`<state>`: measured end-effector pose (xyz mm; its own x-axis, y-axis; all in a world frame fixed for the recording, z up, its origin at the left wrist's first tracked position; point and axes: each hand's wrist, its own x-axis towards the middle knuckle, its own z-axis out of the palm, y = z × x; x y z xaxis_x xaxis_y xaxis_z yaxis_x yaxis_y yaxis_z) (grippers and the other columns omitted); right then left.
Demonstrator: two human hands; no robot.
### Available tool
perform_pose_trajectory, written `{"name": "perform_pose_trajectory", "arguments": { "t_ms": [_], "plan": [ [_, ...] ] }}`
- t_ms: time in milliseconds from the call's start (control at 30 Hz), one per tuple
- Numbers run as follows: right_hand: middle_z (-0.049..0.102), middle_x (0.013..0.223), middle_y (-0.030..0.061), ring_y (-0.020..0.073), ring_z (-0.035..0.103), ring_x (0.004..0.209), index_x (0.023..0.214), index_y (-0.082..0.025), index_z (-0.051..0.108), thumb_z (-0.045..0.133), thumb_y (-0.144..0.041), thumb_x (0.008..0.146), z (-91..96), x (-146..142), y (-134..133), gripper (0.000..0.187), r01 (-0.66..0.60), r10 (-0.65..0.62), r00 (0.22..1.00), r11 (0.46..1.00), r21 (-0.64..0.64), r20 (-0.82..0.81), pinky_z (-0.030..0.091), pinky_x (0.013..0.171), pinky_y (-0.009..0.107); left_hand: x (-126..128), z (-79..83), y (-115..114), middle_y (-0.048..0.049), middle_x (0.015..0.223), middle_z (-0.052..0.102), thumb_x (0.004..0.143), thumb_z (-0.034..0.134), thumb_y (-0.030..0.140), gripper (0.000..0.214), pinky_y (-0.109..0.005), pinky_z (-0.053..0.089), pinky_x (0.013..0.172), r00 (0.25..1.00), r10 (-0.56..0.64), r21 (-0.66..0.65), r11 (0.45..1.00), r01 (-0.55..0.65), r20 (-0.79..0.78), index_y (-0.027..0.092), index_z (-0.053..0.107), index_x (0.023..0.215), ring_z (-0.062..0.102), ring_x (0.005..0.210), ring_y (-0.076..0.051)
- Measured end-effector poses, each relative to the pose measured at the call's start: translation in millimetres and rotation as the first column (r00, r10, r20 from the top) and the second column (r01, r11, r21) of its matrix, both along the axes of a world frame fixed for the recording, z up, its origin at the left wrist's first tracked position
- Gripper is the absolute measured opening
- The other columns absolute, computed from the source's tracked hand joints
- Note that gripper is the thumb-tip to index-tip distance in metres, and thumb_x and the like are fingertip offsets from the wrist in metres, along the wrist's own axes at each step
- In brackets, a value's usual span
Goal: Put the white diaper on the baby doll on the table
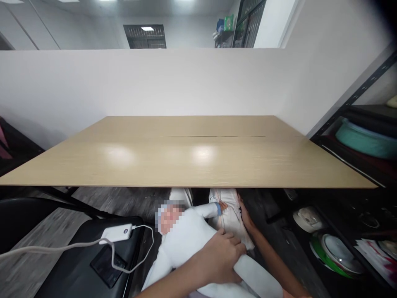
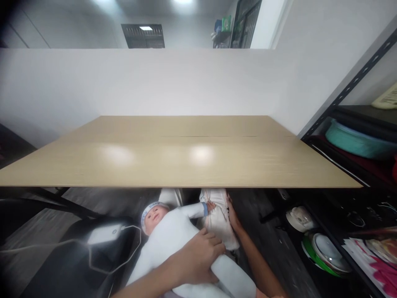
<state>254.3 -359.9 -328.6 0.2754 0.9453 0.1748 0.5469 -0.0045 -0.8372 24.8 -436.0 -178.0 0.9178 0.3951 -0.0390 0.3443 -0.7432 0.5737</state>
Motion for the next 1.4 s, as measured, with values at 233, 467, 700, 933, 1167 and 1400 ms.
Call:
{"name": "perform_pose_trajectory", "arguments": {
  "t_ms": [233, 467, 700, 933, 1167, 1400],
  "plan": [
    [0.065, 0.131, 0.0109, 0.0259, 0.065, 0.114, 0.13, -0.018, 0.062, 0.056, -0.046, 0.104, 8.3, 1.0, -0.9, 0.039, 0.042, -0.041, 0.998, 0.999, 0.023, -0.048, 0.056, 0.098, 0.049, 1.5, 0.6, 1.3, -0.0118, 0.105, 0.075, 0.078, 0.078, 0.049, 0.044, -0.046, 0.044, 0.093, 0.999, -0.018, 0.043, 0.999, 0.02, -0.031, 0.021, 0.068, 0.112, 0.067, 0.098, -0.034],
    [0.073, 0.113, 0.0086, 0.0271, 0.067, 0.109, 0.11, -0.023, 0.072, 0.057, -0.051, 0.099, 72.8, -7.3, 2.4, 0.033, -0.277, 0.276, 0.961, 0.96, 0.046, 0.019, 0.051, 0.102, 0.043, -0.1, 8.8, 2.6, -0.0112, 0.109, 0.074, 0.081, 0.073, 0.044, 0.044, -0.044, 0.043, 0.091, 0.999, -0.039, 0.096, 0.994, 0.042, -0.035, 0.021, 0.068, 0.118, 0.067, 0.102, -0.032],
    [0.069, 0.128, 0.0106, 0.0286, 0.064, 0.117, 0.132, -0.02, 0.063, 0.071, -0.028, 0.084, 137.2, -96.1, 20.2, 0.049, -0.792, 0.844, 0.37, 0.505, -0.342, 0.389, 0.048, 0.102, 0.041, -2.2, 13.5, -3.1, -0.0088, 0.109, 0.072, 0.083, 0.074, 0.05, 0.045, -0.041, 0.044, 0.093, 0.997, -0.027, 0.253, 0.966, 0.044, -0.07, 0.016, 0.064, 0.111, 0.066, 0.1, -0.027],
    [0.072, 0.111, 0.0113, 0.0273, 0.066, 0.099, 0.11, -0.017, 0.062, 0.059, -0.02, 0.085, 173.3, -147.6, 15.1, 0.026, -0.784, 0.773, 0.363, 0.555, -0.277, 0.52, 0.047, 0.089, 0.038, -19.8, 32.9, -18.1, -0.003, 0.089, 0.07, 0.09, 0.072, 0.053, 0.039, -0.038, 0.046, 0.074, 0.994, 0.036, 0.555, 0.827, -0.091, 0.108, 0.016, 0.063, 0.097, 0.063, 0.077, -0.021],
    [0.072, 0.11, 0.001, 0.0207, 0.065, 0.099, 0.113, -0.025, 0.062, 0.051, -0.006, 0.069, 214.2, -114.0, -16.1, 0.049, -0.605, 0.605, 0.796, 0.796, 0.014, 0.019, 0.047, 0.086, 0.03, -98.4, 48.5, -26.3, 0.0005, 0.111, 0.076, 0.106, 0.054, 0.031, 0.013, -0.036, 0.048, 0.105, 0.784, 0.047, 0.401, 0.84, -0.366, 0.618, 0.028, 0.059, 0.118, 0.067, 0.108, -0.018],
    [0.069, 0.106, 0.0017, 0.0227, 0.063, 0.095, 0.106, -0.024, 0.061, 0.058, -0.025, 0.078, 219.0, -75.5, -11.9, 0.029, -0.214, 0.254, 0.878, 0.967, 0.141, -0.405, 0.049, 0.08, 0.03, -153.3, 54.4, 42.4, -0.0146, 0.148, 0.052, 0.09, 0.074, 0.043, 0.068, -0.045, 0.053, 0.103, 0.653, 0.689, -0.102, 0.708, -0.698, 0.314, 0.03, 0.033, 0.143, 0.058, 0.131, -0.031]
  ]
}}
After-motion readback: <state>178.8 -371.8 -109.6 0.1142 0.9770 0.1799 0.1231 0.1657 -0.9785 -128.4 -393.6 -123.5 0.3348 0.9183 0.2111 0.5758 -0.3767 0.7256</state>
